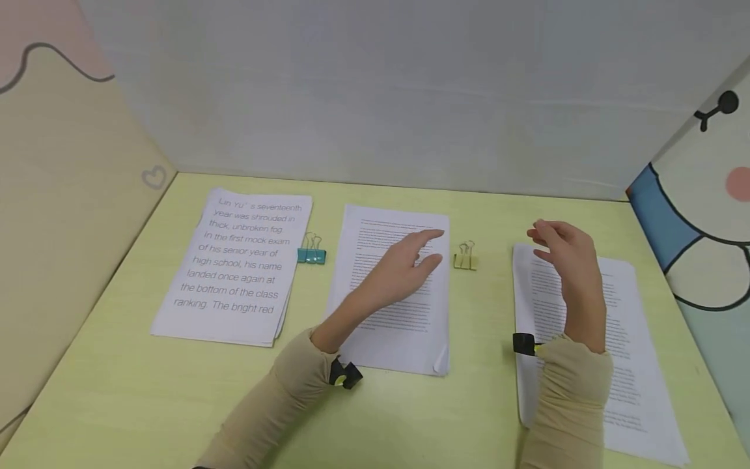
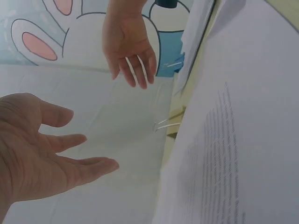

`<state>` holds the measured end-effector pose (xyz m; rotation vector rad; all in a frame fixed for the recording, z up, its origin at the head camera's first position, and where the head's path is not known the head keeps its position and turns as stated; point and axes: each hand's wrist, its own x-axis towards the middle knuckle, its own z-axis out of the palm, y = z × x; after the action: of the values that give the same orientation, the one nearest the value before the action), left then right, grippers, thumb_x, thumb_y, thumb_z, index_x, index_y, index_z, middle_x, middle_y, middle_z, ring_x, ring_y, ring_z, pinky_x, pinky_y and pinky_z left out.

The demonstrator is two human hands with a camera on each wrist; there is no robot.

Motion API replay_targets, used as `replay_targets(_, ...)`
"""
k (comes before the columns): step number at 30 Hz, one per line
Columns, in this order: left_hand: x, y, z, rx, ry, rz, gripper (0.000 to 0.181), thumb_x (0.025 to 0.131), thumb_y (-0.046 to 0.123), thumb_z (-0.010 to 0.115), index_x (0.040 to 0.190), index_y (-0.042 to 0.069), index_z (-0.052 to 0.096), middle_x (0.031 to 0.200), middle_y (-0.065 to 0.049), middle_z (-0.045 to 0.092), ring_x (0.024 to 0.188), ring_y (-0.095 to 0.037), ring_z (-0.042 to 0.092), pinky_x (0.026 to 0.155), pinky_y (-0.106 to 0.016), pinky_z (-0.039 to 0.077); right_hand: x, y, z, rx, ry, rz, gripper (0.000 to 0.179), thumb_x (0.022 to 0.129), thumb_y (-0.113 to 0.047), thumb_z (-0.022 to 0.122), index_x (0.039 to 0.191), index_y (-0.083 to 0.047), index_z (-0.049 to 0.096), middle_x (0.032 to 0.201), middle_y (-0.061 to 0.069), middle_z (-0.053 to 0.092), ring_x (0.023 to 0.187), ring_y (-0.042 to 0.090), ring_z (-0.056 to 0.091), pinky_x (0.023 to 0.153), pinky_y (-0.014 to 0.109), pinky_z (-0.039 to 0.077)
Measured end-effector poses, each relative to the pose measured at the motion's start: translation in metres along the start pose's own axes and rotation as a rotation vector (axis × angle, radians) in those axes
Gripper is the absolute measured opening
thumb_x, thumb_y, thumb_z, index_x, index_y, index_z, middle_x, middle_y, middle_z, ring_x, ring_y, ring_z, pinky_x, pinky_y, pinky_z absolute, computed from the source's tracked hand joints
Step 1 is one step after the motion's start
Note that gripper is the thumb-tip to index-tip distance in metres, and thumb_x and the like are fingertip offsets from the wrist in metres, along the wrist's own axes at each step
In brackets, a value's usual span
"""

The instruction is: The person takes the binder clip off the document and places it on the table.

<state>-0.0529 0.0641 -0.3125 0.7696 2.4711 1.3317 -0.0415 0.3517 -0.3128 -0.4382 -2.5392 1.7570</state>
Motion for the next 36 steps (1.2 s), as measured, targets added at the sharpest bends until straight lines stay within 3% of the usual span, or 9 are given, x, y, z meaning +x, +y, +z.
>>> replay_targets(5, 0.003, 0.003, 0.026, 0.011, -0.066, -0.006, 0.048, 0.109, 0.020, 0.050, 0.155, 0.007, 0.046, 0.156, -0.008, 0.049, 0.147, -0.018, 0.040, 0.118, -0.026, 0.031, -0.003, 0.010, -0.010, 0.111, 0.022, 0.034, 0.022, 0.106, -0.037, 0.057, 0.117, -0.018, 0.059, 0.102, -0.018, 0.065, 0.098, 0.000, 0.060, 0.076, 0.009, 0.051)
replay_targets(12, 0.006, 0.002, 0.050, 0.020, -0.132, -0.040, 0.048, 0.109, 0.021, 0.050, 0.154, 0.007, 0.046, 0.157, -0.008, 0.049, 0.148, -0.018, 0.039, 0.118, -0.026, 0.030, -0.008, 0.016, -0.017, 0.289, 0.032, 0.037, 0.018, 0.105, -0.027, 0.061, 0.115, -0.012, 0.058, 0.092, -0.017, 0.071, 0.088, -0.004, 0.066, 0.073, 0.010, 0.053)
replay_targets(17, 0.008, 0.002, 0.062, 0.030, -0.162, -0.034, 0.048, 0.108, 0.022, 0.049, 0.154, 0.007, 0.048, 0.156, -0.007, 0.050, 0.147, -0.017, 0.040, 0.118, -0.024, 0.030, -0.011, 0.022, -0.025, 0.274, 0.087, 0.089, 0.017, 0.104, -0.032, 0.064, 0.111, -0.018, 0.059, 0.092, -0.018, 0.069, 0.087, -0.004, 0.065, 0.072, 0.010, 0.052)
replay_targets(21, 0.007, 0.006, 0.071, 0.033, -0.199, -0.026, 0.048, 0.108, 0.023, 0.049, 0.153, 0.008, 0.048, 0.153, -0.006, 0.053, 0.145, -0.015, 0.043, 0.115, -0.023, 0.034, -0.012, 0.026, -0.034, 0.218, 0.163, 0.168, 0.032, 0.103, -0.037, 0.063, 0.126, -0.015, 0.059, 0.091, -0.020, 0.065, 0.089, -0.002, 0.061, 0.070, 0.009, 0.051)
replay_targets(23, 0.006, 0.009, 0.075, 0.036, -0.223, -0.033, 0.048, 0.108, 0.024, 0.049, 0.154, 0.009, 0.048, 0.152, -0.005, 0.054, 0.143, -0.014, 0.045, 0.113, -0.023, 0.036, -0.013, 0.027, -0.039, 0.158, 0.199, 0.229, 0.048, 0.104, -0.040, 0.060, 0.143, -0.013, 0.054, 0.095, -0.020, 0.062, 0.096, 0.000, 0.059, 0.075, 0.010, 0.051)
replay_targets(26, 0.004, 0.014, 0.082, 0.037, -0.254, -0.050, 0.048, 0.108, 0.026, 0.049, 0.154, 0.011, 0.048, 0.150, -0.005, 0.056, 0.139, -0.012, 0.049, 0.108, -0.022, 0.040, -0.013, 0.030, -0.047, 0.086, 0.245, 0.328, 0.066, 0.105, -0.046, 0.055, 0.160, -0.014, 0.039, 0.119, -0.011, 0.062, 0.113, 0.006, 0.056, 0.096, 0.015, 0.048)
replay_targets(30, 0.003, 0.019, 0.093, 0.018, -0.278, -0.068, 0.048, 0.107, 0.027, 0.051, 0.153, 0.011, 0.049, 0.148, -0.004, 0.057, 0.123, -0.007, 0.055, 0.097, -0.019, 0.042, -0.015, 0.035, -0.058, 0.061, 0.312, 0.469, 0.073, 0.105, -0.053, 0.051, 0.166, -0.021, 0.026, 0.152, -0.002, 0.046, 0.130, 0.011, 0.048, 0.118, 0.030, 0.033)
replay_targets(34, 0.002, 0.021, 0.105, -0.013, -0.279, -0.086, 0.048, 0.106, 0.027, 0.054, 0.151, 0.009, 0.051, 0.142, -0.005, 0.061, 0.105, -0.006, 0.055, 0.089, -0.017, 0.042, -0.017, 0.042, -0.071, 0.100, 0.393, 0.562, 0.073, 0.105, -0.051, 0.051, 0.166, -0.023, 0.023, 0.149, -0.006, 0.047, 0.132, 0.011, 0.044, 0.122, 0.034, 0.028)
replay_targets(36, 0.002, 0.022, 0.111, -0.033, -0.261, -0.099, 0.048, 0.105, 0.026, 0.055, 0.149, 0.008, 0.052, 0.139, -0.005, 0.062, 0.102, -0.006, 0.055, 0.089, -0.016, 0.042, -0.018, 0.046, -0.076, 0.111, 0.421, 0.580, 0.072, 0.105, -0.049, 0.051, 0.166, -0.022, 0.023, 0.135, -0.009, 0.052, 0.128, 0.011, 0.044, 0.121, 0.032, 0.028)
